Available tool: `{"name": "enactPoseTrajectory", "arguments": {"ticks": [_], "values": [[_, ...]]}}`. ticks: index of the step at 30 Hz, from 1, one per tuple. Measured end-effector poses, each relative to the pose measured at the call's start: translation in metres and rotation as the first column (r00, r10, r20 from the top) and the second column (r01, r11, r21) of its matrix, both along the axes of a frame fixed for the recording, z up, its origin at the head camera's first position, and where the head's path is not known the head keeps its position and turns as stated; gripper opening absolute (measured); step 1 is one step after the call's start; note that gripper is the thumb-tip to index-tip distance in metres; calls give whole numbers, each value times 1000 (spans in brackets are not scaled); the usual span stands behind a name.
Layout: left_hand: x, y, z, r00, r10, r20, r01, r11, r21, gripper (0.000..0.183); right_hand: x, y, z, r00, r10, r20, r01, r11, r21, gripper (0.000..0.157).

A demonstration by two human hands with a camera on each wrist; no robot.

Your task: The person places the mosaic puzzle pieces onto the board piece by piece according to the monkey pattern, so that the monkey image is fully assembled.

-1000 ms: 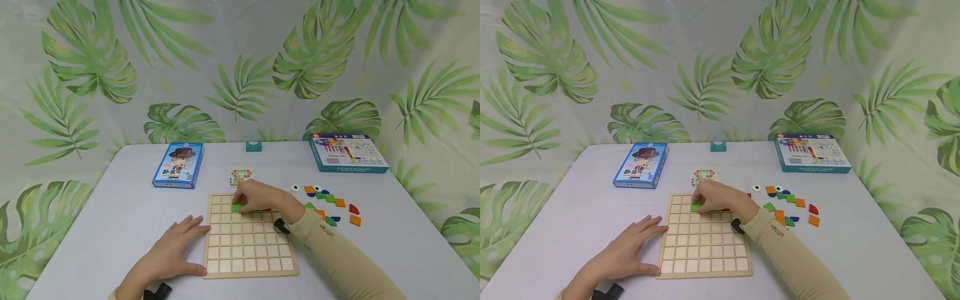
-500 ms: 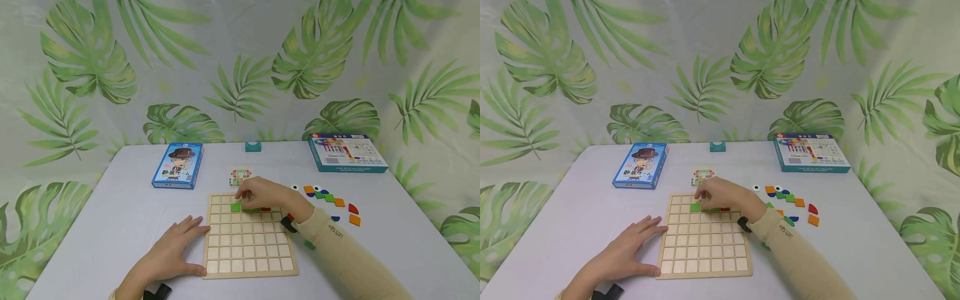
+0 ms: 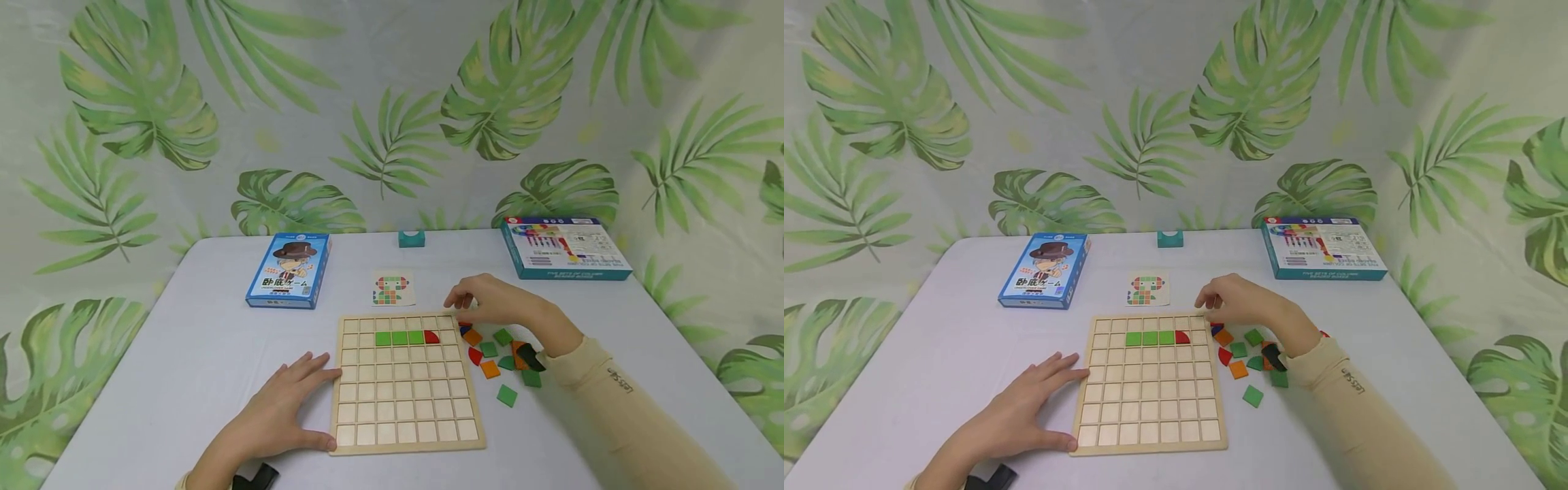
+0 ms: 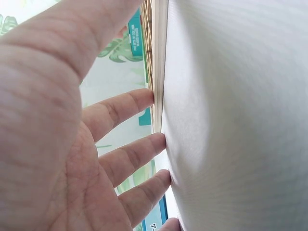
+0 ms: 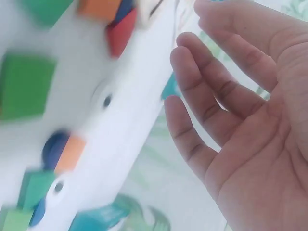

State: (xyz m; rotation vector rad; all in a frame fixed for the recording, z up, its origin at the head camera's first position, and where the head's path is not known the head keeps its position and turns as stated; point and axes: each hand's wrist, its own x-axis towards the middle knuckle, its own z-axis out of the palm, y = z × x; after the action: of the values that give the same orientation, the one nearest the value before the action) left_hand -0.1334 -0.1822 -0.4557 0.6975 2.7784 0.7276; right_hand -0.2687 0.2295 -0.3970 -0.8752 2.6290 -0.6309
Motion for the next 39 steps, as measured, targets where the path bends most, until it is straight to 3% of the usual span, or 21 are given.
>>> {"name": "enactPoseTrajectory", "arguments": {"ticks": [6, 18, 39], "values": [[1, -1, 0, 1000, 1, -11, -1, 1000, -2, 104, -2, 21, -4, 997, -71, 36, 70, 997, 32, 20], [2, -2, -3, 1000, 1, -6, -1, 1000, 6, 104, -7, 25, -24, 989, -98, 109, 92, 994, 53, 20], [1, -1, -2, 1000, -3, -11, 3, 1000, 6, 106, -6, 26, -27, 992, -104, 66, 100, 993, 57, 19]]}}
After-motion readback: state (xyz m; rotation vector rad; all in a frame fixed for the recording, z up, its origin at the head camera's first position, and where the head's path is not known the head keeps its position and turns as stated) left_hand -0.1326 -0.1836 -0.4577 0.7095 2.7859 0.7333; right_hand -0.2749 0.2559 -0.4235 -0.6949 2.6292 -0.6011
